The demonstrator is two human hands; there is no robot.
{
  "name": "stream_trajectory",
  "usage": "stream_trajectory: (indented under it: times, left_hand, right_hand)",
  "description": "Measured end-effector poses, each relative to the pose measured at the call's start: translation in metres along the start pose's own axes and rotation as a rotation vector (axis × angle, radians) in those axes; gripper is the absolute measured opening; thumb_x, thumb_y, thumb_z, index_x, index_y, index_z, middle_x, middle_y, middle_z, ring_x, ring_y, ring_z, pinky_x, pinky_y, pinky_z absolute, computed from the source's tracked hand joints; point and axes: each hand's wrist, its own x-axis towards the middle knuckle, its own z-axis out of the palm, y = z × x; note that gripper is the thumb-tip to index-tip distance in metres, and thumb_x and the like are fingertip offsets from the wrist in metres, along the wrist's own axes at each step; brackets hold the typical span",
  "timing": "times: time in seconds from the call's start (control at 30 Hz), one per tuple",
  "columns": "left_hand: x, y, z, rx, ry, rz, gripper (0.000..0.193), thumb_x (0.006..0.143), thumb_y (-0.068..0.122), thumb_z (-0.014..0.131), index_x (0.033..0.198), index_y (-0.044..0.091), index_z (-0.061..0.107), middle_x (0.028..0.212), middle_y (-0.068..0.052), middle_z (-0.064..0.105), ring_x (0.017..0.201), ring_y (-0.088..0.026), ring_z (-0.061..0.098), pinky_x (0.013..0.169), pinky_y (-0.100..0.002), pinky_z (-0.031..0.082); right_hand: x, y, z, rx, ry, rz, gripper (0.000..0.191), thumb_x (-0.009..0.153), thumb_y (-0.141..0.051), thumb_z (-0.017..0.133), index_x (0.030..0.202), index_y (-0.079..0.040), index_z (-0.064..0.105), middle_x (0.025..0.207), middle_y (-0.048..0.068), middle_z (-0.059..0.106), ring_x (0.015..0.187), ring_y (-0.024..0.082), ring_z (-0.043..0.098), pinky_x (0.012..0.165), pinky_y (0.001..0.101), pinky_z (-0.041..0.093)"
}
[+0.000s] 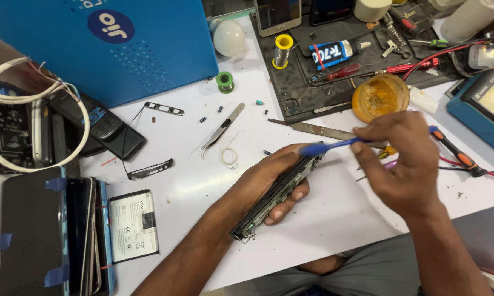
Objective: The person solders a wire onto the circuit board of a disassembled feature phone, dipping the soldering iron in flux first. They then clean the board and keypad with a toothbrush and probe the board with multimeter test leads to test it.
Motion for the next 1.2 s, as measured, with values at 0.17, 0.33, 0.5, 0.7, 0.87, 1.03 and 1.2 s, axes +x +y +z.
stream_trajectory:
  times: [0.17, 0.33, 0.5, 0.7, 0.87, 1.03, 1.2]
  left_hand:
    - [0.003, -0.001, 0.002, -0.026, -0.008, 0.014, 0.049, 0.111, 0.036, 0.035, 0.151, 0.008, 0.041, 0.069, -0.006, 0.056, 0.033, -0.008, 0.05, 0.027, -0.022, 0.038]
    - [-0.004, 0.0, 0.001, -0.071, 0.054, 0.033, 0.052, 0.113, 0.041, 0.038, 0.149, 0.005, 0.047, 0.068, -0.005, 0.054, 0.035, -0.007, 0.049, 0.028, -0.02, 0.038]
    - [0.0, 0.001, -0.001, -0.116, 0.02, 0.032, 0.054, 0.11, 0.048, 0.041, 0.142, 0.006, 0.051, 0.068, -0.004, 0.055, 0.036, -0.008, 0.049, 0.028, -0.021, 0.037]
    - [0.005, 0.002, -0.005, -0.2, 0.059, 0.118, 0.05, 0.106, 0.051, 0.048, 0.135, 0.011, 0.058, 0.065, -0.004, 0.057, 0.038, -0.008, 0.05, 0.032, -0.021, 0.039]
    - [0.004, 0.002, -0.01, -0.18, 0.084, 0.241, 0.046, 0.106, 0.041, 0.054, 0.14, 0.009, 0.053, 0.071, -0.004, 0.059, 0.042, -0.009, 0.052, 0.035, -0.022, 0.041]
    - [0.005, 0.005, -0.016, -0.3, 0.134, 0.438, 0.054, 0.105, 0.046, 0.047, 0.147, 0.012, 0.044, 0.082, -0.01, 0.062, 0.048, -0.014, 0.06, 0.039, -0.029, 0.049]
    - [0.003, 0.005, -0.012, -0.291, 0.21, 0.578, 0.058, 0.107, 0.044, 0.041, 0.159, 0.017, 0.039, 0.094, -0.016, 0.065, 0.062, -0.018, 0.065, 0.051, -0.031, 0.055]
  right_hand:
    - [-0.014, -0.02, 0.017, 0.093, -0.009, -0.052, 0.021, 0.081, -0.003, 0.082, 0.097, -0.003, 0.069, 0.101, 0.009, 0.067, 0.093, 0.024, 0.061, 0.082, 0.0337, 0.049]
    - [-0.015, -0.018, 0.02, 0.081, 0.034, 0.031, 0.021, 0.081, 0.0, 0.082, 0.097, -0.001, 0.069, 0.105, 0.013, 0.062, 0.097, 0.025, 0.062, 0.082, 0.0326, 0.051]
    - [-0.015, -0.016, 0.028, 0.064, 0.067, 0.063, 0.021, 0.086, 0.002, 0.08, 0.104, 0.0, 0.07, 0.107, 0.013, 0.061, 0.1, 0.024, 0.062, 0.087, 0.0336, 0.051]
    - [-0.044, -0.062, 0.054, 0.267, -0.052, 0.056, 0.017, 0.083, -0.005, 0.079, 0.098, -0.001, 0.072, 0.102, 0.013, 0.062, 0.093, 0.022, 0.064, 0.078, 0.0304, 0.055]
    - [-0.037, -0.073, 0.048, 0.258, -0.074, 0.032, 0.016, 0.082, -0.007, 0.079, 0.096, -0.003, 0.072, 0.096, 0.01, 0.064, 0.088, 0.021, 0.06, 0.075, 0.0316, 0.049]
    - [-0.032, -0.077, 0.038, 0.296, -0.091, -0.068, 0.015, 0.084, -0.01, 0.077, 0.095, -0.005, 0.067, 0.096, 0.008, 0.07, 0.089, 0.021, 0.063, 0.078, 0.033, 0.048]
    - [-0.023, -0.075, 0.045, 0.19, -0.019, 0.131, 0.015, 0.085, -0.006, 0.077, 0.097, -0.001, 0.07, 0.095, 0.012, 0.07, 0.084, 0.025, 0.063, 0.068, 0.0334, 0.047]
